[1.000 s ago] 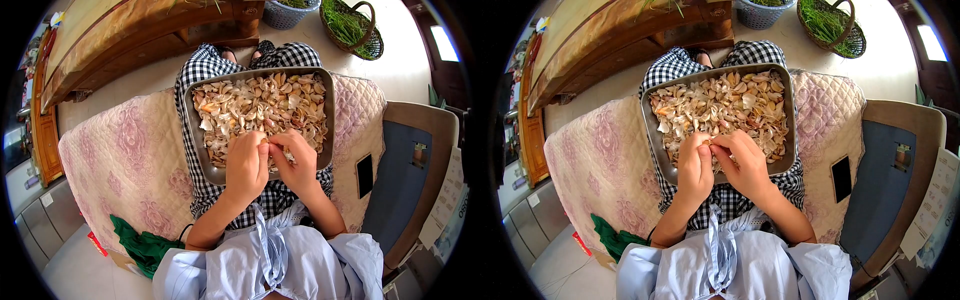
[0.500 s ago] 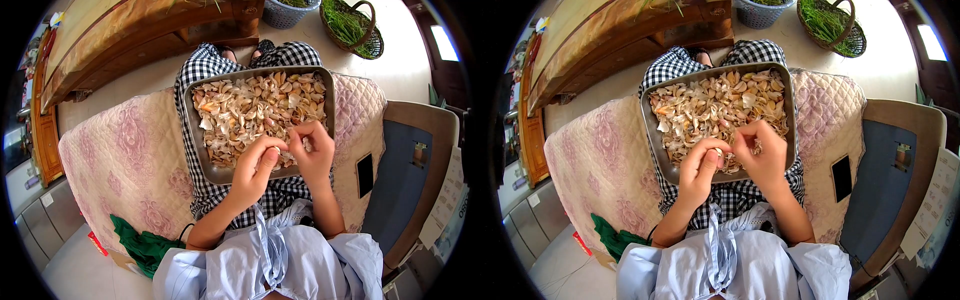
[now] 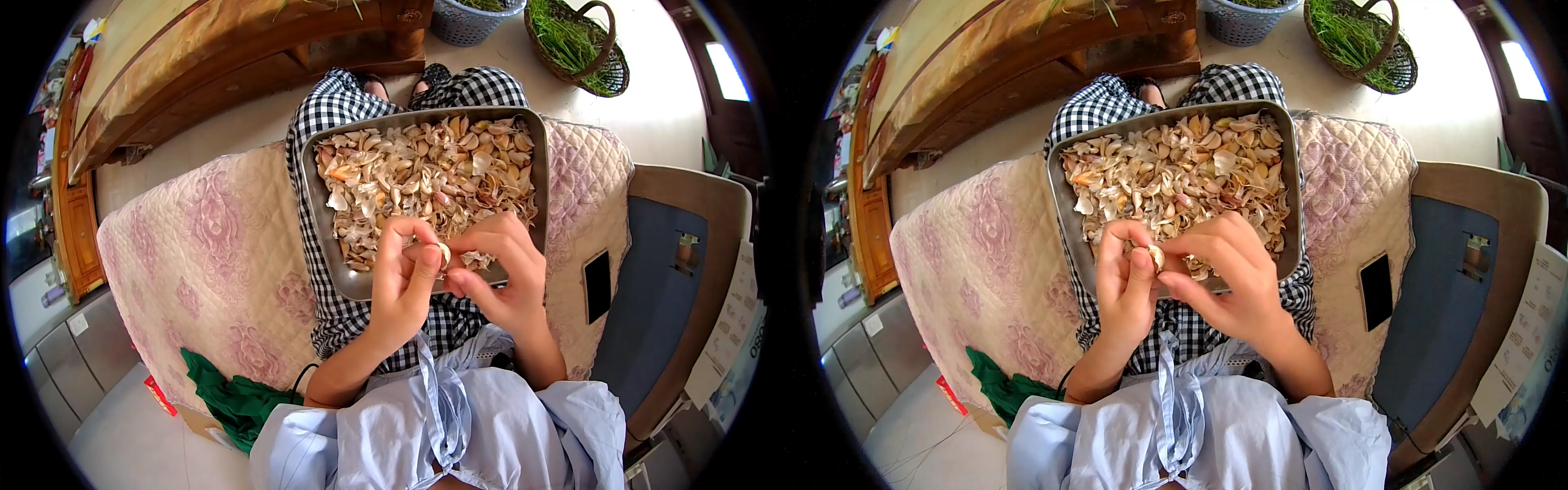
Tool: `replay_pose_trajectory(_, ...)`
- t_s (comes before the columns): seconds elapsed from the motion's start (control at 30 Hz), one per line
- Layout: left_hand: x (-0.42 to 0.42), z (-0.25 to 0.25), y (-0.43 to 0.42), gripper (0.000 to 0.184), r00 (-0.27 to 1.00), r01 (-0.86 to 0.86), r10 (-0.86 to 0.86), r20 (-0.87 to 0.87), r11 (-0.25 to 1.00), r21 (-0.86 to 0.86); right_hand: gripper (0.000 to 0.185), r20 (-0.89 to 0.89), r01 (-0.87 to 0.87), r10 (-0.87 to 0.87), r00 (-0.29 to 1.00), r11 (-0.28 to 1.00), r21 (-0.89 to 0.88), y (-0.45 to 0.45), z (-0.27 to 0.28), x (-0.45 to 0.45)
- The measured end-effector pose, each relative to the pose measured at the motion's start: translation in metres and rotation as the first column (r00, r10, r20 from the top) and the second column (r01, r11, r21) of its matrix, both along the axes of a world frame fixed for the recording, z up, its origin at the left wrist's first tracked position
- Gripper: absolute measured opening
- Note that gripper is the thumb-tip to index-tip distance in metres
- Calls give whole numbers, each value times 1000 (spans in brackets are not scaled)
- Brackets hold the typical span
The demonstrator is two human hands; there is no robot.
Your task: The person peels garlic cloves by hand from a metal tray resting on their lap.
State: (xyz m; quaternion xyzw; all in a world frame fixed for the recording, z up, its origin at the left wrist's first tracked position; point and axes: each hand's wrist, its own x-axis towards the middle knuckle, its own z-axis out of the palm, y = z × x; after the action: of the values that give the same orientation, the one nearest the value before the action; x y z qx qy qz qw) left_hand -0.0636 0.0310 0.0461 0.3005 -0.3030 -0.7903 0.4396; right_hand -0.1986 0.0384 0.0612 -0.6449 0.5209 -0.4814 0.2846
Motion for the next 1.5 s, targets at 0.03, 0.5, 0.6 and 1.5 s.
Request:
replay_pose_trajectory(0.03, -1, 0, 2, 22, 985, -73, 85, 147, 993, -89, 21, 0, 0, 0, 1000, 1000, 0, 0, 0, 1)
replay_pose_trajectory(0.5, -5, 1, 7, 14, 852, -115, 313, 420, 894, -433, 19, -59, 79, -80, 995, 997, -14, 4, 1, 8)
replay_pose_trajectory(0.6, -4, -1, 9, 16, 879, -122, 318, 356, 871, -477, 20, -37, 85, -86, 996, 996, -33, 4, -1, 9)
replay_pose_trajectory(1.5, -2, -12, 10, 21, 903, -90, 292, 315, 846, -526, 18, -12, 89, -89, 996, 996, 2, 0, -1, 6)
